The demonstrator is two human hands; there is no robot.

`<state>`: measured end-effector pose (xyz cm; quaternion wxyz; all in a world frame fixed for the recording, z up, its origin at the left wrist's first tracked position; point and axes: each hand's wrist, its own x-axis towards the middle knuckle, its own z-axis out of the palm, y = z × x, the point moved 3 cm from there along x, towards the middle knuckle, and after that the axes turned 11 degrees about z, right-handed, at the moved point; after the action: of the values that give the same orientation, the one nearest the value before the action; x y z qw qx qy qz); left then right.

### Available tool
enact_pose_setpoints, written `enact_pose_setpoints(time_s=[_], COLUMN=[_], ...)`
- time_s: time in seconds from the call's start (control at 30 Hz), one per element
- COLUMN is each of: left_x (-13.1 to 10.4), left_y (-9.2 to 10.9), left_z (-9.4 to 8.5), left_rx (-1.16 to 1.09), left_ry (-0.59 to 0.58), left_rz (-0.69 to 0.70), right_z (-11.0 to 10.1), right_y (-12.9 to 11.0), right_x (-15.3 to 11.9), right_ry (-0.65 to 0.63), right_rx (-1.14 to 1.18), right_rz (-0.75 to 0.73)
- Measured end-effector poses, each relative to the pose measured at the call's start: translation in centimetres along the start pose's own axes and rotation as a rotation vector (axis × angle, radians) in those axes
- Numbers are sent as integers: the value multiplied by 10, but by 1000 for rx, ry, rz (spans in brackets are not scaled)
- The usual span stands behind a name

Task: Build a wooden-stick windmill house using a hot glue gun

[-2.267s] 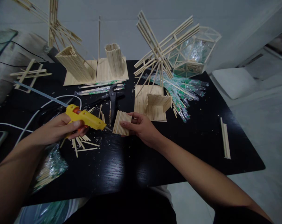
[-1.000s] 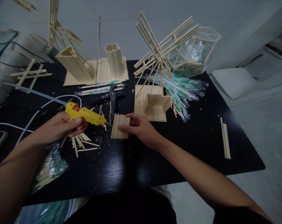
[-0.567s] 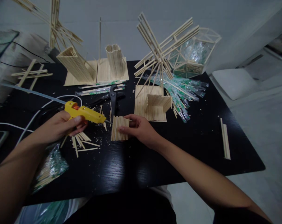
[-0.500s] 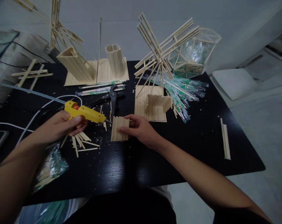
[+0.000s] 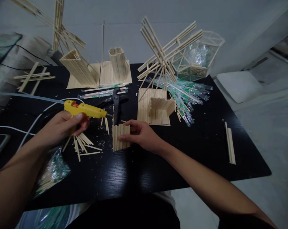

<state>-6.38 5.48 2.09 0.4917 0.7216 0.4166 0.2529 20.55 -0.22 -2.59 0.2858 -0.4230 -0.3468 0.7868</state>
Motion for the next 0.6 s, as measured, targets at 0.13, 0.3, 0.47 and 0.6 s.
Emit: enact_pose_setpoints(time_s=[0.13, 0.3, 0.47, 0.6], left_x=[-1, 0, 5, 4], left_y=[-2, -4, -4, -9], left_z=[-7, -17, -15, -17], left_rx=[-43, 88, -60, 43], left_ry=[279, 412, 389, 440], left_rz=[-121, -221, -223, -252], right_z=[-1, -3, -7, -10], right_y=[0, -3, -3, -2], right_x=[0, -1, -1, 1], right_ry=[-7, 63, 117, 181], right_rx=[-10, -21, 0, 12], right_rz=[-19, -41, -52, -78])
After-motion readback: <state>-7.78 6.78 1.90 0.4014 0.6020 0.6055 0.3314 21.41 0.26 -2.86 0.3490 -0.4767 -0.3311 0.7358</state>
